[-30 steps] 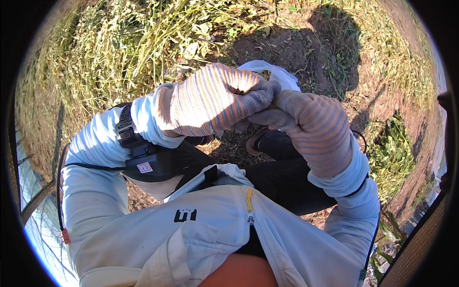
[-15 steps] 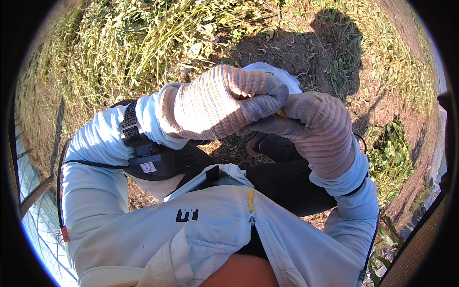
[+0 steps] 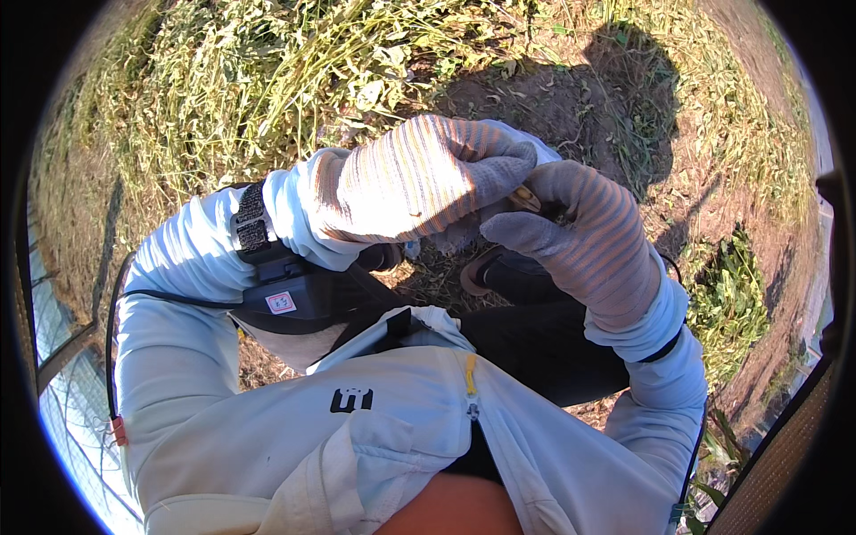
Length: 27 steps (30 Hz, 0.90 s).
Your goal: The person sits on the ground in a field and repeatedly picks up plant stems, removes the pods by hand, and places the pods into a white cloth bag. The person also discards the empty stems onto the ground.
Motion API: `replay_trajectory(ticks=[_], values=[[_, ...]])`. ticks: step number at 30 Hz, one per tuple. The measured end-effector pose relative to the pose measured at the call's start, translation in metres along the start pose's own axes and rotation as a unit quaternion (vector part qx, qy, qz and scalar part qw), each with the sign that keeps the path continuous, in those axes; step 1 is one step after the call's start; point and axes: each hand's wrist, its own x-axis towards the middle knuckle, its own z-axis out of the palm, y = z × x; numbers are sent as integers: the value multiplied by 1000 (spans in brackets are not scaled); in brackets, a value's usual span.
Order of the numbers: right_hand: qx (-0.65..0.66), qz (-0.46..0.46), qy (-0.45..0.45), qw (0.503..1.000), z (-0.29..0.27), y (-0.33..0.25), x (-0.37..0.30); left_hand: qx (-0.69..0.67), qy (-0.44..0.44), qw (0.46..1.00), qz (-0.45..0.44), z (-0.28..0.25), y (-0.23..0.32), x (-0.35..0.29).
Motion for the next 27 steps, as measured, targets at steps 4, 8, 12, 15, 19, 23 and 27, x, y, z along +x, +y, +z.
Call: replay_trajectory(ticks=[4,8,12,15,19,23,27], values=[[187,-24,7,982,1,9,1,77,36,996,14,1,3,3],[120,-85,-21,989,-4,20,4,144,30,988,51,0,1,5],[175,-18,-44,983,-10,18,5,127,-26,989,67,-8,-5,7],[241,63,-51,967,-13,12,5,90,-86,987,106,-21,-14,15],[243,116,-45,962,-13,10,7,83,-96,983,135,-35,-31,21],[262,101,-55,958,-12,16,10,171,-5,978,121,-40,-36,22],[262,100,-43,959,-10,22,12,218,11,965,147,-33,-26,22]])
